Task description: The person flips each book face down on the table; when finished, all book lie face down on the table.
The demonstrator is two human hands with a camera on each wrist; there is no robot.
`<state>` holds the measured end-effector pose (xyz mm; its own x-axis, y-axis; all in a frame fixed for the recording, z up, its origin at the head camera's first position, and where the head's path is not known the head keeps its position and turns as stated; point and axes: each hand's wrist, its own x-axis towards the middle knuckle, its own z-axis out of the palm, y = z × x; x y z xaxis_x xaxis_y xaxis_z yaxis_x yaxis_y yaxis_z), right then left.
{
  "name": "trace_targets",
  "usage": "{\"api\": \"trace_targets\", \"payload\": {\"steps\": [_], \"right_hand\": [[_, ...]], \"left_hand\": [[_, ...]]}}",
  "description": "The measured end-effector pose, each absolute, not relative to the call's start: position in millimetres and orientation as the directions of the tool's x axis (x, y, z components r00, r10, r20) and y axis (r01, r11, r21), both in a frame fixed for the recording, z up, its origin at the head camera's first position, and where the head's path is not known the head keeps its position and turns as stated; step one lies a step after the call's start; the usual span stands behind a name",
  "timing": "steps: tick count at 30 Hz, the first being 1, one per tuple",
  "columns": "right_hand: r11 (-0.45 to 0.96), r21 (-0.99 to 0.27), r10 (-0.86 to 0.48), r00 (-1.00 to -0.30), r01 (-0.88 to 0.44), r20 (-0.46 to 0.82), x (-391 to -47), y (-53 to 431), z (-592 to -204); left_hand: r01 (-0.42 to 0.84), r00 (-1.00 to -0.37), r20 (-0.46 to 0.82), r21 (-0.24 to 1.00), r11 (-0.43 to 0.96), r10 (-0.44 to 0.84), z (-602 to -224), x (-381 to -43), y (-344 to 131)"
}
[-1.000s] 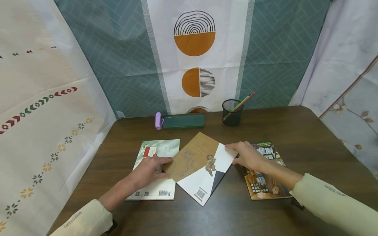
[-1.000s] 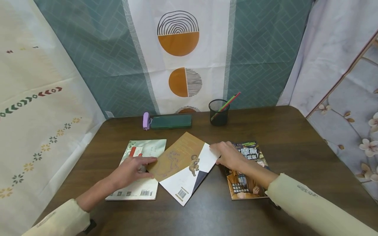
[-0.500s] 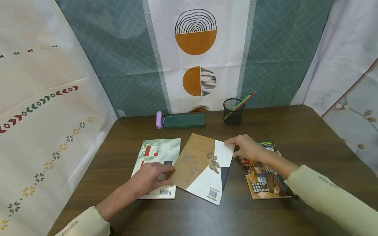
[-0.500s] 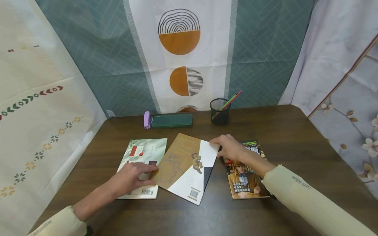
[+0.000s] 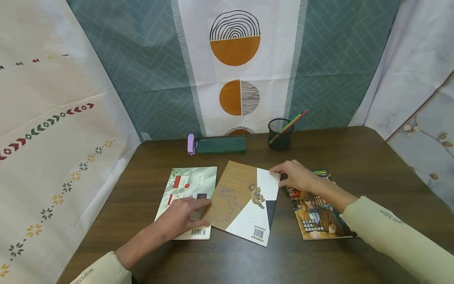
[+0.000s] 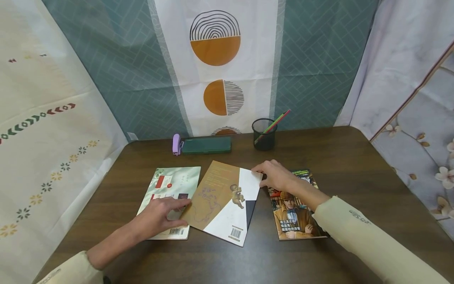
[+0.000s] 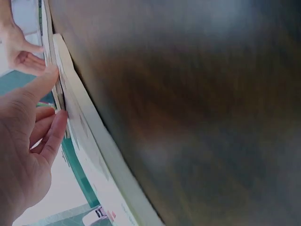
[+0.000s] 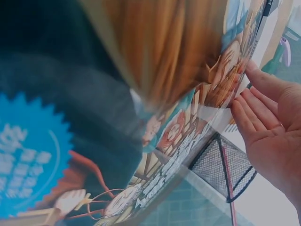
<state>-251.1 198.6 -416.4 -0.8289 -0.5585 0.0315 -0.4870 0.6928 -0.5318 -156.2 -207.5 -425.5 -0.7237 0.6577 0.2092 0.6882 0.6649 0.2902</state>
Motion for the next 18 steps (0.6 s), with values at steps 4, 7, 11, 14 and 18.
{"api": "trace_targets", "payload": {"steps": [4,7,11,14,18], "right_hand": [[0.697,-0.531,-0.552,-0.833,-0.483,0.034,-252.8,196.3,-416.2],[0.696,-0.524,-0.551,-0.833,-0.491,0.048,-254.7,194.1,-415.4],[0.689,-0.518,-0.558,-0.827,-0.508,0.068,-256.6,193.4,-414.3],[0.677,-0.535,-0.558,-0.826,-0.506,0.075,-257.4,194.4,-413.9],[0.661,-0.564,-0.551,-0.83,-0.496,0.084,-259.4,195.6,-415.0]], "left_hand": [[0.691,-0.721,0.239,0.309,0.653,0.65,-427.0,-152.6,-206.4],[0.723,-0.691,0.273,0.27,0.636,0.669,-428.3,-148.9,-205.1],[0.768,-0.636,0.33,0.188,0.612,0.697,-431.5,-143.6,-201.9],[0.783,-0.612,0.357,0.147,0.604,0.706,-433.6,-138.9,-198.7],[0.777,-0.614,0.364,0.122,0.617,0.7,-434.8,-131.3,-194.1]]}}
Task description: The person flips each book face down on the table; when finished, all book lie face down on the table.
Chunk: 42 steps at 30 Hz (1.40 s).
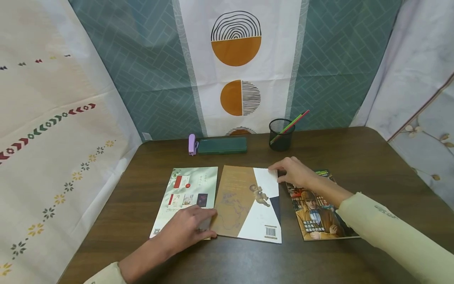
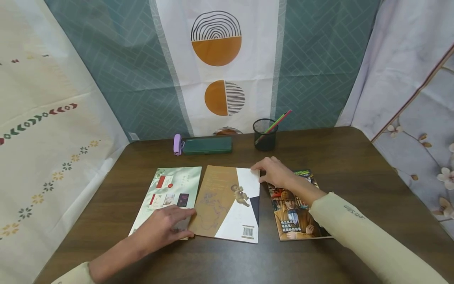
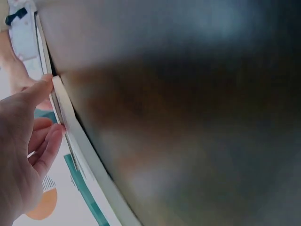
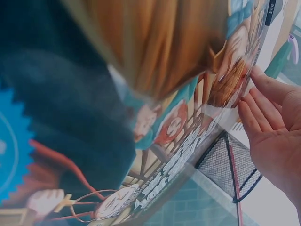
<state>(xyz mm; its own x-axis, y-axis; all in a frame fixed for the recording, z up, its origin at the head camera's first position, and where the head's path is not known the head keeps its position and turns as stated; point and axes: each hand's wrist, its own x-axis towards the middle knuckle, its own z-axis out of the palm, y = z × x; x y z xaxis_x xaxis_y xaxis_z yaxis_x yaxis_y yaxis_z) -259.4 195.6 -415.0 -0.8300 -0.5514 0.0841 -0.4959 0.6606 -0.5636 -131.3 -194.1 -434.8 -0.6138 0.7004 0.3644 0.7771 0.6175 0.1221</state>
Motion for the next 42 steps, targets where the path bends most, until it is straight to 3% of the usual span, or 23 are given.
{"api": "trace_targets", "payload": {"steps": [4,10,14,21,31,42], "right_hand": [[0.654,-0.566,-0.555,-0.827,-0.501,0.091,-261.8,195.6,-416.7],[0.667,-0.558,-0.556,-0.828,-0.495,0.07,-264.0,194.6,-417.0],[0.667,-0.556,-0.564,-0.824,-0.497,0.061,-265.0,193.4,-416.2],[0.669,-0.565,-0.559,-0.828,-0.484,0.047,-266.0,194.4,-417.2],[0.666,-0.574,-0.554,-0.831,-0.477,0.048,-263.7,196.0,-417.7],[0.667,-0.597,-0.536,-0.844,-0.447,0.032,-265.3,197.5,-418.9]], "left_hand": [[0.776,-0.612,0.365,0.102,0.623,0.702,-436.0,-124.5,-188.8],[0.824,-0.541,0.38,0.061,0.563,0.75,-437.5,-118.3,-178.8],[0.832,-0.53,0.38,0.059,0.551,0.758,-437.7,-116.4,-174.6],[0.813,-0.572,0.345,0.119,0.57,0.744,-439.5,-115.1,-176.5],[0.708,-0.703,0.31,0.213,0.674,0.64,-440.9,-114.5,-184.4],[0.677,-0.734,0.295,0.259,0.689,0.612,-442.6,-115.2,-185.3]]}}
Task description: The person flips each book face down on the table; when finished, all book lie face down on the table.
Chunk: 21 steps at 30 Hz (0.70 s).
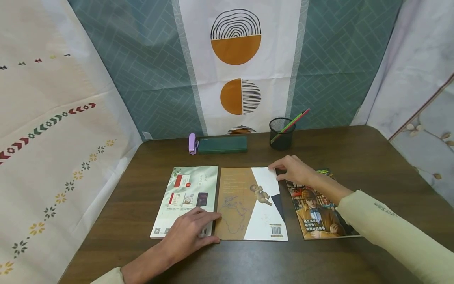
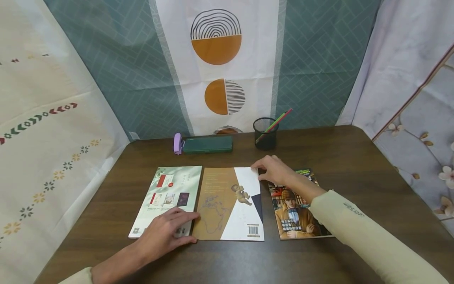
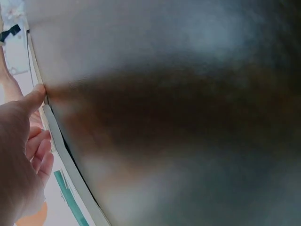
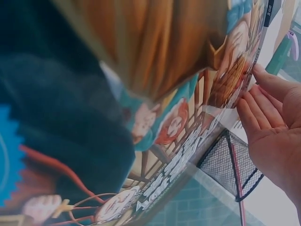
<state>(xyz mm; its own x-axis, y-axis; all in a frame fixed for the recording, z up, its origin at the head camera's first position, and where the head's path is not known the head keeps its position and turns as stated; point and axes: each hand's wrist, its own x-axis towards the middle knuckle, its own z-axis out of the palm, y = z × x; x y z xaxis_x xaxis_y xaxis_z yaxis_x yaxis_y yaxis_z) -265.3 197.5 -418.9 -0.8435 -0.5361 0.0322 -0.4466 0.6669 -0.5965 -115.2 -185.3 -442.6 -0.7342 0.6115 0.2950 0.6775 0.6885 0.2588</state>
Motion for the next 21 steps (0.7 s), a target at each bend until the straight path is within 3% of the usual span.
{"api": "trace_targets", "payload": {"steps": [5,12,21], "right_hand": [[0.66,-0.627,-0.512,-0.858,-0.413,0.027,-265.6,202.6,-416.5],[0.579,-0.726,-0.473,-0.878,-0.371,0.072,-259.9,220.4,-407.4],[0.476,-0.852,-0.392,-0.92,-0.218,0.016,-245.0,250.7,-399.8]], "left_hand": [[0.622,-0.779,0.266,0.446,0.644,0.568,-442.2,-122.9,-190.0],[0.404,-0.862,0.141,0.77,0.493,0.487,-435.8,-142.2,-187.7],[0.232,-0.855,0.055,0.929,0.287,0.515,-421.0,-164.9,-152.3]]}}
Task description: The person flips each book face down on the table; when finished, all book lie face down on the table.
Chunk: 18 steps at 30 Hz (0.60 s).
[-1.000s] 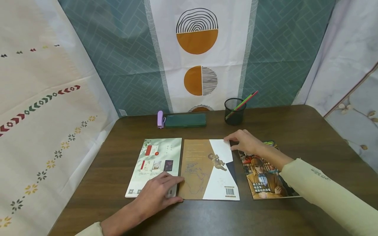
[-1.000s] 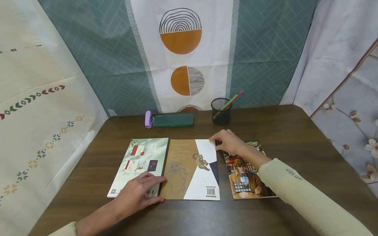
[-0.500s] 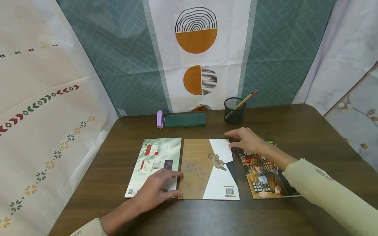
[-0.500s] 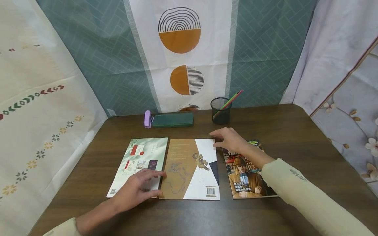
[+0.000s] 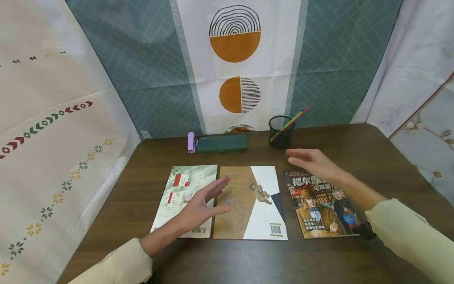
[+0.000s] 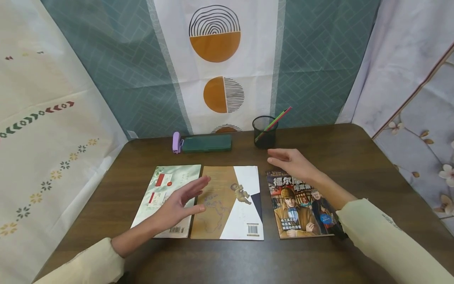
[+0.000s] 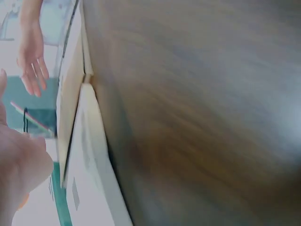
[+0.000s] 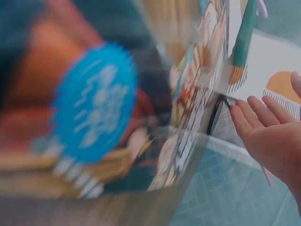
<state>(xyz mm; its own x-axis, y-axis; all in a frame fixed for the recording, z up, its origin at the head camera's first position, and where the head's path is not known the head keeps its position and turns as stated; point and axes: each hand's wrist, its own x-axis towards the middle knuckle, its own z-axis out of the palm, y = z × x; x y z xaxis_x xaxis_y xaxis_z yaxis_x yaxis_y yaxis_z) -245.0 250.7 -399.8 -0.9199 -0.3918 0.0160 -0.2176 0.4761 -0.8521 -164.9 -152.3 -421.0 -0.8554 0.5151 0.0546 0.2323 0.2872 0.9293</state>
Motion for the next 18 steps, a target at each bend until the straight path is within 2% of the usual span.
{"api": "trace_targets", "payload": {"steps": [11,18], "right_hand": [[0.534,-0.827,-0.318,-0.948,-0.174,-0.005,-234.0,288.3,-410.0],[0.598,-0.786,-0.269,-0.963,-0.157,-0.012,-226.3,314.8,-420.8]], "left_hand": [[0.136,-0.799,-0.015,0.969,0.204,0.601,-422.2,-178.1,-86.5],[0.137,-0.766,-0.052,0.961,0.242,0.641,-426.4,-171.6,-45.4]]}}
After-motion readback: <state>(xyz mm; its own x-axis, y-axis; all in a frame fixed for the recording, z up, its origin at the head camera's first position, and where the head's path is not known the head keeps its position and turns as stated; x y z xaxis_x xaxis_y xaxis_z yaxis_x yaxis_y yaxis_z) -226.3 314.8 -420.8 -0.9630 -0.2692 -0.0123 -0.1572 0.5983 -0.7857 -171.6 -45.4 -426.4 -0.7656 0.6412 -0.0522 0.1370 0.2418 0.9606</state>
